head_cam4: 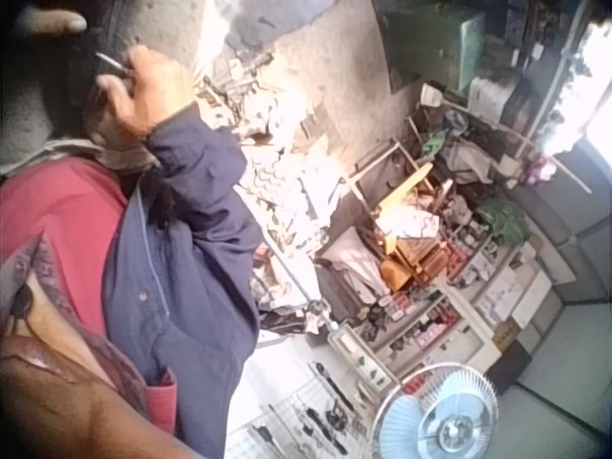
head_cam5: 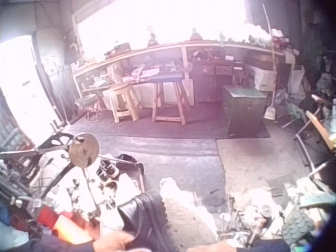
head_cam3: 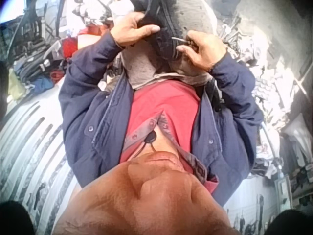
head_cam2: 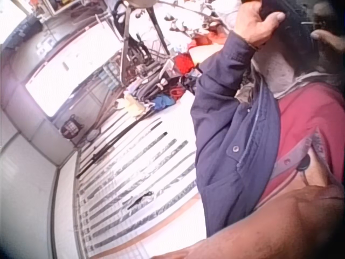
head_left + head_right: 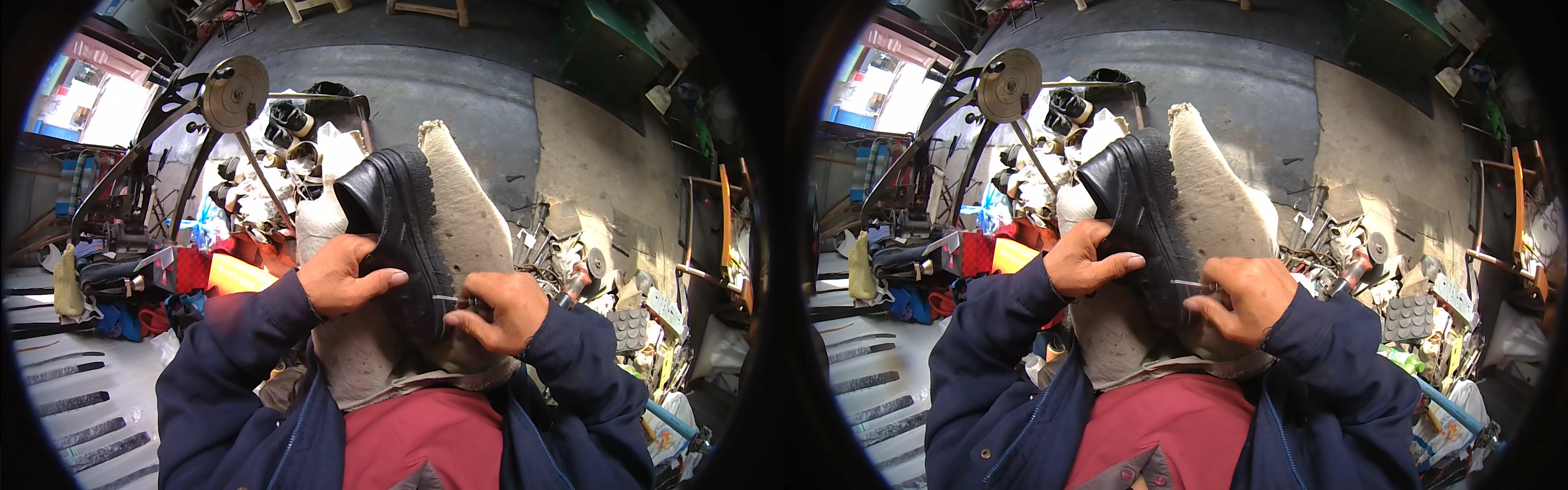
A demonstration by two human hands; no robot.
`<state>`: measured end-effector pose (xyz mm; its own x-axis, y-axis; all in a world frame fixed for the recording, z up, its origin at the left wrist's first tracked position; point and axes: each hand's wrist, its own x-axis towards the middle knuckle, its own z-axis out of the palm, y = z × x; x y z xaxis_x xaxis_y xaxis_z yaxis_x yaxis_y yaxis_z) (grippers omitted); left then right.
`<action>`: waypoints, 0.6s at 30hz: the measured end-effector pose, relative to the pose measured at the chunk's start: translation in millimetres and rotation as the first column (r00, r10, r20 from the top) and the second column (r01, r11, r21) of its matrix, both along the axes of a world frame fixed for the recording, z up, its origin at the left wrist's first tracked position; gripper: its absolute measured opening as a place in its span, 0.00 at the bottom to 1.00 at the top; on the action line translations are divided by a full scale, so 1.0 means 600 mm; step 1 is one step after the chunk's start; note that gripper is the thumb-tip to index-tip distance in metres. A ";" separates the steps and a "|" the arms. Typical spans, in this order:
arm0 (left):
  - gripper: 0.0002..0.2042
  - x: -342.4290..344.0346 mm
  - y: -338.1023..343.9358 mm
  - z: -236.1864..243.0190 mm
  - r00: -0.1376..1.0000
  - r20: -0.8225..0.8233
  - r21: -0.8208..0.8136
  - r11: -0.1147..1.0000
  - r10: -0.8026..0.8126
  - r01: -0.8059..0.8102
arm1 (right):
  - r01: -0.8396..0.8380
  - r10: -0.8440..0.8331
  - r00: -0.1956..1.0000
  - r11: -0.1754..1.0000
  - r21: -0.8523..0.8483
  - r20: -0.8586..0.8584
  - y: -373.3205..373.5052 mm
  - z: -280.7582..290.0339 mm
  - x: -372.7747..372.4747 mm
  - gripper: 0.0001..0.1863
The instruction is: The person stitches the sole of a black shoe using a curved needle and thread. They repeatedly pull the needle through the sole, tighten the thread, and reposition the shoe on a padded work surface.
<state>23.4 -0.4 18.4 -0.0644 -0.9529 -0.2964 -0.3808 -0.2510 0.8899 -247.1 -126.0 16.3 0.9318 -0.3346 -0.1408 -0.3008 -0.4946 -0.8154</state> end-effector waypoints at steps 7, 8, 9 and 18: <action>0.16 0.008 -0.003 0.011 0.999 0.018 -0.049 0.998 -0.041 0.042 | 0.259 -0.217 0.957 0.940 -0.223 0.195 0.008 -0.033 0.034 0.29; 0.15 0.010 -0.002 0.017 0.998 0.036 -0.098 0.993 -0.060 0.064 | 0.260 -0.223 0.958 0.940 -0.221 0.181 0.010 -0.037 0.034 0.30; 0.14 0.016 -0.002 0.025 0.987 0.148 -0.198 0.976 -0.057 0.086 | 0.259 -0.235 0.963 0.942 -0.215 0.131 0.012 -0.039 0.034 0.31; 0.13 0.098 0.025 0.070 0.980 0.165 -0.208 0.975 0.114 -0.079 | 0.294 -0.258 0.946 0.938 -0.183 0.198 0.014 -0.050 0.035 0.30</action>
